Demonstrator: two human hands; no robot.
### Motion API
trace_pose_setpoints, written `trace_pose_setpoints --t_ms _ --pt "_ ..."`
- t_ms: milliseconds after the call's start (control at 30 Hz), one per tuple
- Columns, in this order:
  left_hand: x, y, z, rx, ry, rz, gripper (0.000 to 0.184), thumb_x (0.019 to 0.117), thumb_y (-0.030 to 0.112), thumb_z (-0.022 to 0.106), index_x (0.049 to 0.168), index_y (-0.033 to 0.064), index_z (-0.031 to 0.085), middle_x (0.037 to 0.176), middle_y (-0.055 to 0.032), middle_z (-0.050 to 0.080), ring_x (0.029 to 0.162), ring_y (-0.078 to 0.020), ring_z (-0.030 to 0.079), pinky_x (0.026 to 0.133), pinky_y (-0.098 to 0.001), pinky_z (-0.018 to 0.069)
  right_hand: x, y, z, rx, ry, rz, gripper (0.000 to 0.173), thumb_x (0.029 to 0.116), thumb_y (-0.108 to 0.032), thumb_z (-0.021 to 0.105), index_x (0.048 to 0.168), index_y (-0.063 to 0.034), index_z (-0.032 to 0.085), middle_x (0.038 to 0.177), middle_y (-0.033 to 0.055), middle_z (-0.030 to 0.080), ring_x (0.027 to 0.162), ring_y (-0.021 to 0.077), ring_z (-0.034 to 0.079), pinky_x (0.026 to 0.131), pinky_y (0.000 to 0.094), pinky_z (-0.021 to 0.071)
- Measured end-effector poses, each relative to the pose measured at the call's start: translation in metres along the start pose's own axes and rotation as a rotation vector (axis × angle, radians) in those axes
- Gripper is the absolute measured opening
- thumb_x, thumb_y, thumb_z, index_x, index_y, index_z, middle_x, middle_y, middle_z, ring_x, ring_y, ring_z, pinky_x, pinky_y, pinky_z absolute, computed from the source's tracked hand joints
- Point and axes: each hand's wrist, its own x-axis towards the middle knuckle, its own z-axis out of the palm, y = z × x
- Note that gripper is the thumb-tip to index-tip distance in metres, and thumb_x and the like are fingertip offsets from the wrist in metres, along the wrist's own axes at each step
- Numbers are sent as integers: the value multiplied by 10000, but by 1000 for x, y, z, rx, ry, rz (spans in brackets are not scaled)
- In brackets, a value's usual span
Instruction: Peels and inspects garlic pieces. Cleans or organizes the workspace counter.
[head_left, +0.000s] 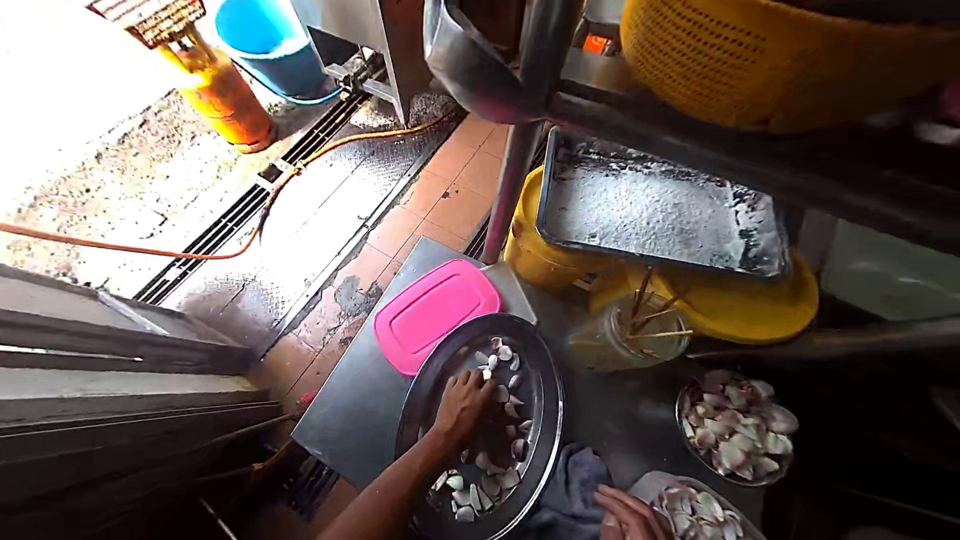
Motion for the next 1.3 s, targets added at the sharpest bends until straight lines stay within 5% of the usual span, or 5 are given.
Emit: trace_pose_setpoints --t_ms 167,533,833,1033,1300 --pt "-24 -14 -15 -170 13 -41 347 969 351 562 1137 80 700 1219 -125 672 1214 -301 596 1003 -503 459 41 -62 67 39 -214 178 263 938 -99 579 1130 -9 734 1153 146 711 1102 295 664 963 473 538" --pt "14 -3 -8 -69 -50 46 400 1023 348 525 1273 64 653 1309 -177 619 1265 -365 552 1016 -545 457 28 -89 86 -173 -735 363 321 1006 -236 558 1229 -52 699 1153 138 718 1024 272 712 935 469 567" --pt "-73 -3 -64 -879 -105 101 250 975 276 678 1083 56 724 953 -61 726 819 -147 687 815 -352 579 21 -116 56 312 -280 699 314 1022 -169 572 1253 41 607 984 160 711 791 233 717 726 425 620" --pt "-129 21 -73 -1419 -154 56 280 883 3 663 1156 9 722 1005 -58 726 847 -115 681 780 -292 585 35 -149 52 610 -224 734 286 1090 -200 412 1043 6 605 725 39 600 567 120 576 561 301 542" --pt "-149 46 -75 -1281 37 115 136 919 123 737 1006 30 691 852 -28 700 731 -98 663 701 -271 573 17 -160 42 649 -216 635 443 1115 -210 268 973 5 629 673 13 579 556 99 560 547 294 527"
